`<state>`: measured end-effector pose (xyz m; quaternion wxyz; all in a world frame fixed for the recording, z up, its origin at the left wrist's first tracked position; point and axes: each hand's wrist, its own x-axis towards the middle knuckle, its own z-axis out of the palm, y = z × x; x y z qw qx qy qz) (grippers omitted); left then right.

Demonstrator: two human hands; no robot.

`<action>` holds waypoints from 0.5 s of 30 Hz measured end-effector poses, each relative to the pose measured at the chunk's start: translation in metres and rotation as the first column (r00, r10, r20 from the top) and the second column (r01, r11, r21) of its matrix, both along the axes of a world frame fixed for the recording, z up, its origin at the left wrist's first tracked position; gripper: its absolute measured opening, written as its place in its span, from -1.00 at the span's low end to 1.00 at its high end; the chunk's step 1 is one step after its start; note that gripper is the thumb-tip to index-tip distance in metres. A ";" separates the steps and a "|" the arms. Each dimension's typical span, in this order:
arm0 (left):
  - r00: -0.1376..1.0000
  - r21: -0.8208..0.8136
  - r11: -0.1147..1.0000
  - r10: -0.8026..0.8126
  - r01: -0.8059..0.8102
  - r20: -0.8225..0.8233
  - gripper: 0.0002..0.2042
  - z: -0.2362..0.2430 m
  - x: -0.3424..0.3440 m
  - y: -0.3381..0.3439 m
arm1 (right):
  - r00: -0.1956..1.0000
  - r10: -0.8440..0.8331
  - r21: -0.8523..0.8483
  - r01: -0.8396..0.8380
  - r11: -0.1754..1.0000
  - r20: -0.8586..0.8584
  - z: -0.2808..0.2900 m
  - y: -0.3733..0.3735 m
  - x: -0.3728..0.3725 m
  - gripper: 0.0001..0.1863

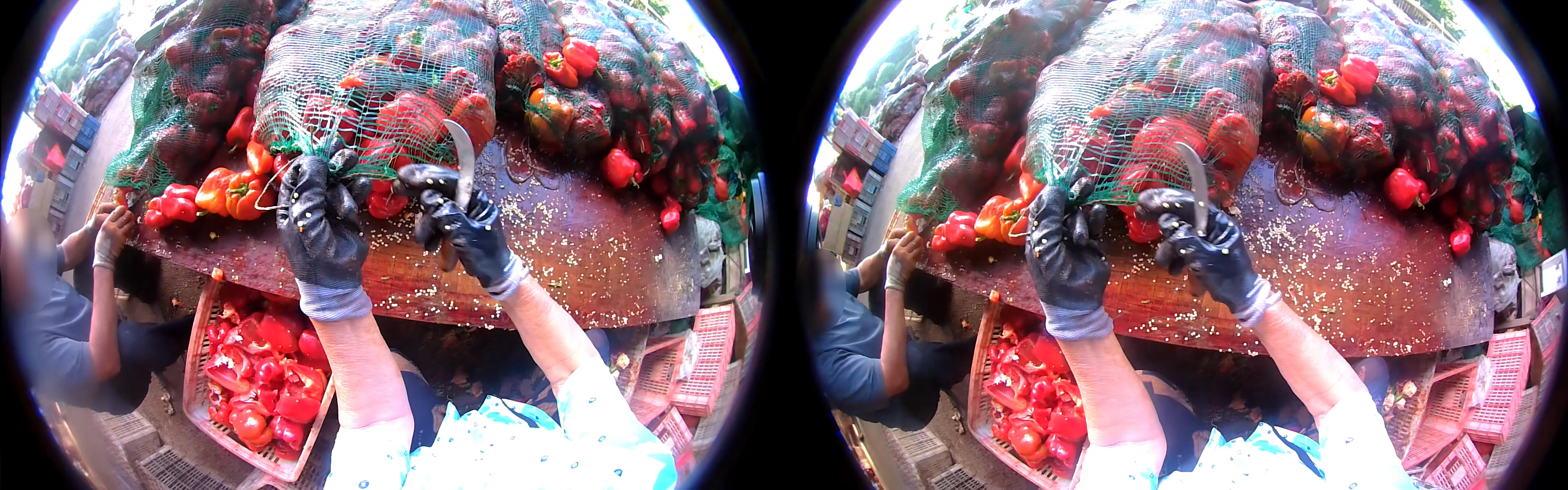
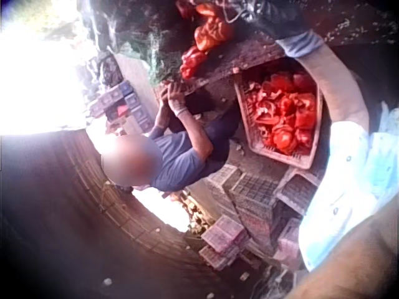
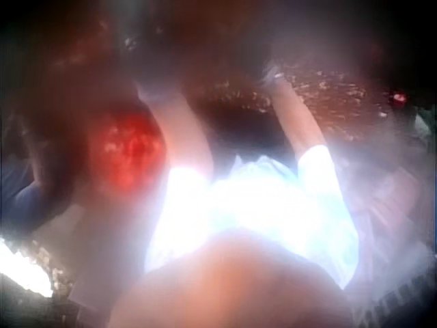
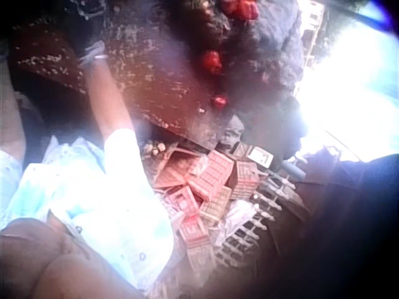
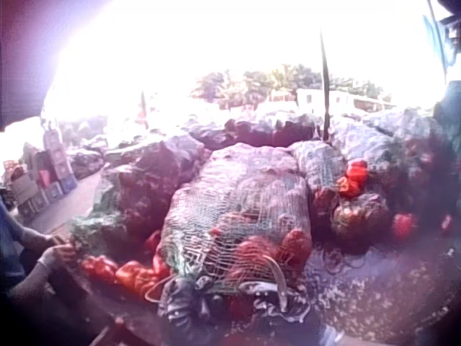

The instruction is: The person removes stems and seeds from red bell peppers using a small curved knife and places the processed pieces into a plastic crate.

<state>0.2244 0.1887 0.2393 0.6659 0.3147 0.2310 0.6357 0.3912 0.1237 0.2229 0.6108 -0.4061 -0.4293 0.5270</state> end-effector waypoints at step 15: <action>0.850 -0.034 0.991 -0.127 0.127 -0.512 -0.76 -0.063 0.008 0.024 | 0.516 -0.081 0.196 -0.171 0.966 0.853 -0.030 0.026 0.059 -0.86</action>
